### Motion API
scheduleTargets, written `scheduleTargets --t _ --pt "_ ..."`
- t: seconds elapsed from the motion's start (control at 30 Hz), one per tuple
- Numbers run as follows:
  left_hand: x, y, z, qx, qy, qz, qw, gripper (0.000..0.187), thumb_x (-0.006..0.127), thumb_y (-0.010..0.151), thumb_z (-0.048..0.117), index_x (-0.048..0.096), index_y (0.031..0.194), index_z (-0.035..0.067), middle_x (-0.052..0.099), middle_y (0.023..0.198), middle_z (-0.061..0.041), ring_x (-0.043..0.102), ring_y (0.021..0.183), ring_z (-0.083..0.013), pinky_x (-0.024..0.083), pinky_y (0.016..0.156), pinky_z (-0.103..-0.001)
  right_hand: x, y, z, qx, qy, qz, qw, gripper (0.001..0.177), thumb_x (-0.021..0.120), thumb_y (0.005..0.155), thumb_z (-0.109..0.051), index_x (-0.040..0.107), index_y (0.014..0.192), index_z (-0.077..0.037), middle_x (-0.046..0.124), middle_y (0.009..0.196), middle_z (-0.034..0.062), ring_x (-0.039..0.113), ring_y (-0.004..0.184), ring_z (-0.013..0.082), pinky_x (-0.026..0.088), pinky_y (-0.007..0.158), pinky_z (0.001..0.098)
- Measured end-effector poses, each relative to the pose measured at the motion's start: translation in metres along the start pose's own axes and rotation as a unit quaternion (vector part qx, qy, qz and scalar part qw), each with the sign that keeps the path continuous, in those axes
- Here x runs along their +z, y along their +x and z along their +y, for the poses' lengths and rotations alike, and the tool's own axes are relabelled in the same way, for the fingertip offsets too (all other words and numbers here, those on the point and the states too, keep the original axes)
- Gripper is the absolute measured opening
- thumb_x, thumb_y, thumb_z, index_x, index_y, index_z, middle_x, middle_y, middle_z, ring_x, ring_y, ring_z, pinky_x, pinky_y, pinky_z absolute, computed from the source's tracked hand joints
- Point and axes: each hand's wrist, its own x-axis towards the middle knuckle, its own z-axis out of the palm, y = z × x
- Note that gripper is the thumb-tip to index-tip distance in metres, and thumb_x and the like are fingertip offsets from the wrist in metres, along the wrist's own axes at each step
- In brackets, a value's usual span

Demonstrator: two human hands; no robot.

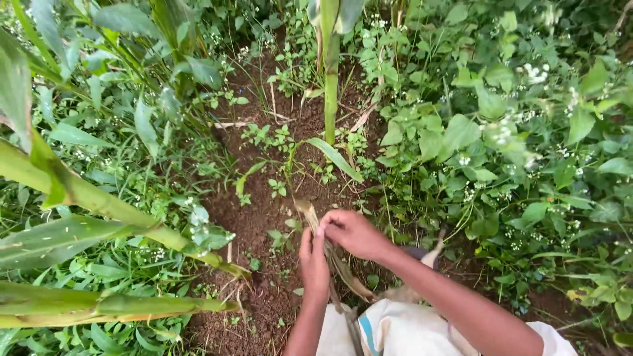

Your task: The person uses a sickle to cut weeds and grass at the base of the plants in a garden. They gather the cut vegetation by hand and toss it aside, occasionally moving through the rows of crops to clear more ground.

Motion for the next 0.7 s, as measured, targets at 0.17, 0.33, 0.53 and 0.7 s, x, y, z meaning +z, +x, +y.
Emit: scheduleTargets --t 0.17,0.33,0.53,0.7 --pt "-0.003 0.01 -0.018 -0.015 -0.06 0.011 0.998 0.03 0.052 0.098 0.03 0.071 0.118 0.016 0.076 0.121 -0.006 0.068 0.111 -0.0243 0.047 0.1 -0.047 -0.039 -0.005 -0.032 0.061 -0.022 -0.032 0.997 0.016 0.053 0.107 -0.014 0.067 0.117 -0.014 0.077 0.093 0.0077 0.07 0.057 0.0092 0.043 0.036 0.0149" --pt "0.02 0.026 -0.01 -0.043 -0.12 -0.044 0.991 0.027 0.048 0.104 0.018 0.065 0.124 0.01 0.077 0.1 -0.007 0.052 0.048 -0.0142 0.048 0.058 -0.03 -0.094 0.006 -0.032 -0.023 -0.081 0.06 0.995 0.03 0.055 0.102 -0.022 0.061 0.131 -0.02 0.073 0.115 0.0092 0.05 0.051 0.0075 0.041 0.043 0.0199" --pt "0.045 0.055 -0.011 -0.021 -0.1 -0.031 0.994 0.026 0.046 0.105 0.023 0.063 0.122 0.013 0.068 0.088 -0.004 0.046 0.05 -0.011 0.037 0.047 -0.025 -0.184 0.027 -0.064 -0.101 -0.091 0.145 0.98 0.033 0.055 0.101 -0.02 0.061 0.133 -0.015 0.072 0.117 0.0113 0.049 0.05 0.0088 0.045 0.042 0.0228" --pt "0.065 0.04 0.045 -0.09 -0.076 0.027 0.993 0.025 0.049 0.104 0.025 0.065 0.119 0.014 0.063 0.085 -0.003 0.045 0.054 -0.0109 0.037 0.05 -0.025 -0.255 0.083 -0.106 -0.243 -0.126 0.215 0.937 0.022 0.059 0.096 0.002 0.065 0.117 -0.004 0.07 0.103 0.0101 0.065 0.089 0.0193 0.059 0.08 0.0313"
